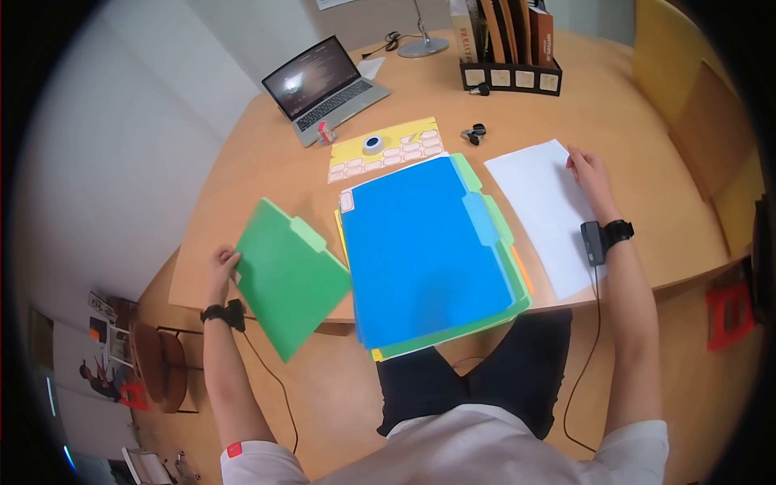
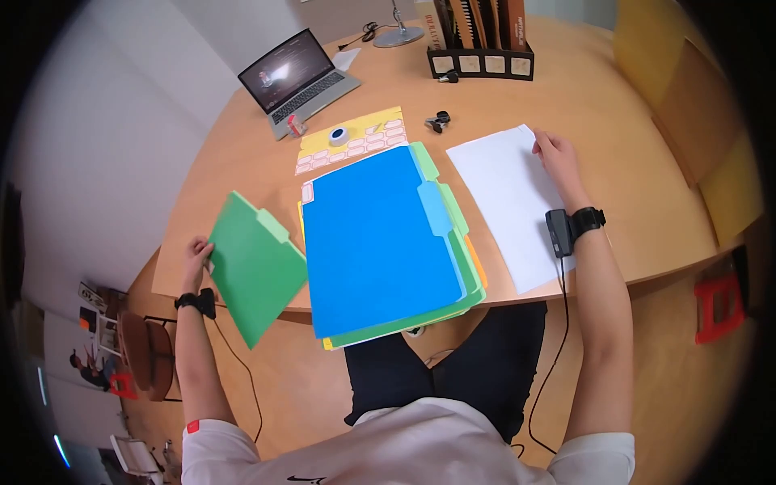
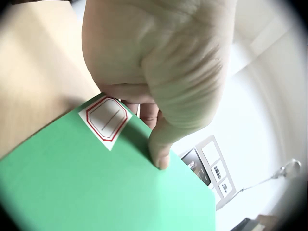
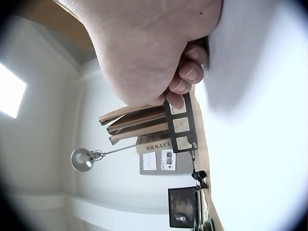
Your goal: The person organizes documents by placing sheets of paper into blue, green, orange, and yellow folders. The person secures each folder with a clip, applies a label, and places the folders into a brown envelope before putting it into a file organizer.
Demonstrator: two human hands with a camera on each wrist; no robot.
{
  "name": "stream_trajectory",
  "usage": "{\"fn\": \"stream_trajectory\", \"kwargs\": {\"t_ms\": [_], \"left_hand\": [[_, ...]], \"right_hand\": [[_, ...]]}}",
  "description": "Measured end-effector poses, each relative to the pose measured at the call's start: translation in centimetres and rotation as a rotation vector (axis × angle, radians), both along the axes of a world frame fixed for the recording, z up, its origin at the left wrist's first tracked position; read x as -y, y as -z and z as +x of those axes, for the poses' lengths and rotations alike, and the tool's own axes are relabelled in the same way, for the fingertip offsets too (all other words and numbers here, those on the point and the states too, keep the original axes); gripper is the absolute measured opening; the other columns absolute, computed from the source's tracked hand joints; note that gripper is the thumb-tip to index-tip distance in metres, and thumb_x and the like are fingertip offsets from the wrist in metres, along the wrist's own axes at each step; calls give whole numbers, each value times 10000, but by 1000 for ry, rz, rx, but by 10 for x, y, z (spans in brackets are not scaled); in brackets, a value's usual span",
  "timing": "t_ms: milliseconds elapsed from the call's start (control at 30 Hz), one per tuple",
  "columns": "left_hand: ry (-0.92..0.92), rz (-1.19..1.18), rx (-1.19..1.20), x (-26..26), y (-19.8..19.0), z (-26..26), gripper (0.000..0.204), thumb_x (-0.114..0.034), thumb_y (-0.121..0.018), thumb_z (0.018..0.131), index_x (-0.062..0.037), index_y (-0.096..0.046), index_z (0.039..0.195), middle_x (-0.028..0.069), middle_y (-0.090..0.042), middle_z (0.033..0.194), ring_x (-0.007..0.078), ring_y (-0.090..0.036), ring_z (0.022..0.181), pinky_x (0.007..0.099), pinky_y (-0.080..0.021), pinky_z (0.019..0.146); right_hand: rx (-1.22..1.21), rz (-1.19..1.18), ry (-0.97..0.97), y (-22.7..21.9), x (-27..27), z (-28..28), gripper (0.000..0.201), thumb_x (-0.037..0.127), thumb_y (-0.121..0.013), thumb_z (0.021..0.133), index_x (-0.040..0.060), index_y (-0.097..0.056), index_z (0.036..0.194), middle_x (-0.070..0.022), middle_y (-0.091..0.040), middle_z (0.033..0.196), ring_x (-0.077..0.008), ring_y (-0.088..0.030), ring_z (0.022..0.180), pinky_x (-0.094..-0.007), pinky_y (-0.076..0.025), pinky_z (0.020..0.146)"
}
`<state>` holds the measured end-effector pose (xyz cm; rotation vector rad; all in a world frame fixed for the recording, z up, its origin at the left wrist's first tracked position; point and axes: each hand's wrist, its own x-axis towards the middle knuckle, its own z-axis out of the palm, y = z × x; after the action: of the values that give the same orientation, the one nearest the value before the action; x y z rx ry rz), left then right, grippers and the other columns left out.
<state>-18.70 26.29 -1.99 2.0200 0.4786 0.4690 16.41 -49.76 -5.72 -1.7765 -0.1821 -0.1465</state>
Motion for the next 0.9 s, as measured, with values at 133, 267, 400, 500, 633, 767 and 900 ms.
{"fn": "stream_trajectory", "kwargs": {"t_ms": [133, 267, 400, 500, 633, 767, 900], "left_hand": [[7, -179, 160, -21, -28, -38, 128, -115, -687, 962, -69, -637, 1071, -14, -676, 947, 81, -625, 875, 232, -483, 771], [169, -279, 256, -38, -75, -53, 153, -148, -670, 981, -71, -625, 1105, -1, -686, 981, 94, -644, 916, 240, -497, 821], [303, -237, 233, -21, -122, -28, 394, -155, -696, 962, -28, -551, 1306, 42, -679, 1179, 142, -634, 1093, 313, -445, 1029], [395, -262, 194, 2, -132, 16, 473, -147, -683, 965, -20, -506, 1385, 61, -663, 1227, 153, -649, 1078, 314, -500, 981], [373, -528, 194, 82, -113, 80, 468, -147, -684, 964, -25, -510, 1381, 58, -666, 1211, 147, -647, 1075, 308, -512, 961], [665, -488, 223, 127, -65, 158, 412, -183, -709, 958, -52, -552, 1315, 25, -675, 1141, 129, -633, 1058, 307, -494, 947], [724, -572, 188, 174, -33, 197, 372, -156, -722, 944, -35, -571, 1262, 23, -676, 1122, 138, -628, 1066, 315, -476, 969]], "right_hand": [[23, -4, -9, 1, 0, 3, 451, 385, -580, 1018, 66, -594, 700, 67, -453, 605, -42, -381, 529, -250, -297, 504], [-3, 23, 9, 3, -1, 4, 451, 392, -590, 1014, 66, -603, 702, 65, -455, 601, -45, -387, 533, -249, -299, 507], [-3, -2, 12, 5, 0, 7, 451, 401, -597, 1009, 69, -612, 703, 64, -451, 593, -48, -398, 545, -248, -303, 516], [4, -4, 19, 2, -2, 6, 454, 404, -598, 1008, 71, -615, 701, 63, -451, 590, -51, -404, 552, -250, -307, 524], [14, -7, 36, 3, -3, 5, 462, 406, -598, 1007, 68, -614, 692, 59, -455, 594, -57, -413, 568, -258, -318, 538], [14, -10, 35, 0, -2, 2, 470, 409, -601, 1003, 62, -612, 686, 51, -460, 604, -65, -423, 588, -266, -327, 554], [24, -26, 35, 5, 0, 7, 469, 410, -601, 997, 52, -621, 695, 35, -473, 624, -83, -442, 615, -285, -350, 580]]}}
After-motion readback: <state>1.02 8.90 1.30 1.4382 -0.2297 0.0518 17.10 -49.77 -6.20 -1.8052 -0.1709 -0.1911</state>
